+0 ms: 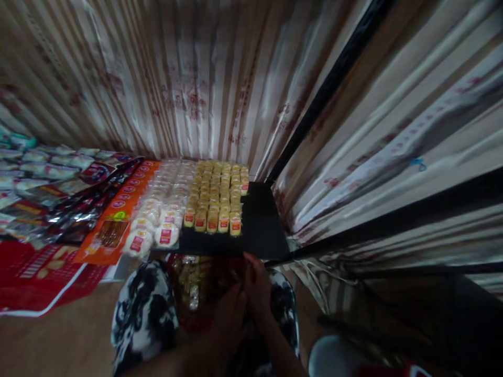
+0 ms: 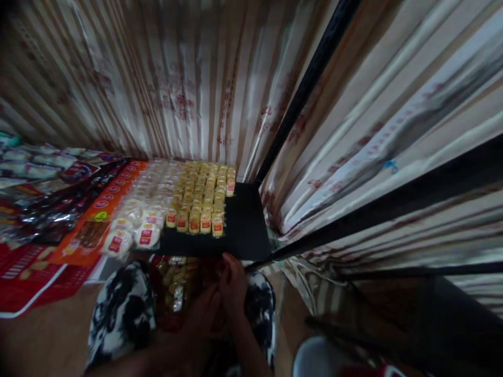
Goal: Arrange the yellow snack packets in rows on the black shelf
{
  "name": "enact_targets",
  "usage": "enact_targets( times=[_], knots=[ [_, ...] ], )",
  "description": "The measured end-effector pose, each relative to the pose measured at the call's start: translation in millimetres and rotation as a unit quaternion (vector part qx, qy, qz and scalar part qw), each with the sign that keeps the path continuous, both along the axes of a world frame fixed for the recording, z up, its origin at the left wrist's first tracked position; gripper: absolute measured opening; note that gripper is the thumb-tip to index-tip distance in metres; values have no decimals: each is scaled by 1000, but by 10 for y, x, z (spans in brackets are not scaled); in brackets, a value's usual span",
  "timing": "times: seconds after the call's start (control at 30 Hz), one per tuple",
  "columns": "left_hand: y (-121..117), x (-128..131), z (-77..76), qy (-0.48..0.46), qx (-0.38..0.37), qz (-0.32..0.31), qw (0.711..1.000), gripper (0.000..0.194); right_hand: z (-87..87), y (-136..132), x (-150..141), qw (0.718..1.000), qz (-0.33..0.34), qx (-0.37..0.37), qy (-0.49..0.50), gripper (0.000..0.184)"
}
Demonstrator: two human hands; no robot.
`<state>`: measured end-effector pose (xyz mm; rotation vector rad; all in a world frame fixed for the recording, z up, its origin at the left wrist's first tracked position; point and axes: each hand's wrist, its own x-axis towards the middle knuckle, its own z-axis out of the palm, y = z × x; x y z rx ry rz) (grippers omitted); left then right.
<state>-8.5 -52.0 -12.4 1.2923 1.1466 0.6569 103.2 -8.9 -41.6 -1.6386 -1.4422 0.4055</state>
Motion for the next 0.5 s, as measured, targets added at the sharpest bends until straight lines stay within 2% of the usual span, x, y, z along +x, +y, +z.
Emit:
enact_targets(
  times=[0.13, 0.27, 0.37, 0.5],
  knots=[
    [-172, -337, -283, 135, -44, -14, 990, 38, -191, -260, -254, 984, 85, -153, -41, 33],
    [-64, -469, -452, 219, -91, 10, 972, 32, -304, -261, -467, 939, 143, -297, -95, 36],
    [67, -505, -503, 235, -114, 27, 965, 37, -366, -183, -554, 917, 177, -341, -106, 39],
    [249, -492, -569, 229, -128, 43, 964, 42, -493, -80, -578, 916, 177, -352, -80, 47]
  ],
)
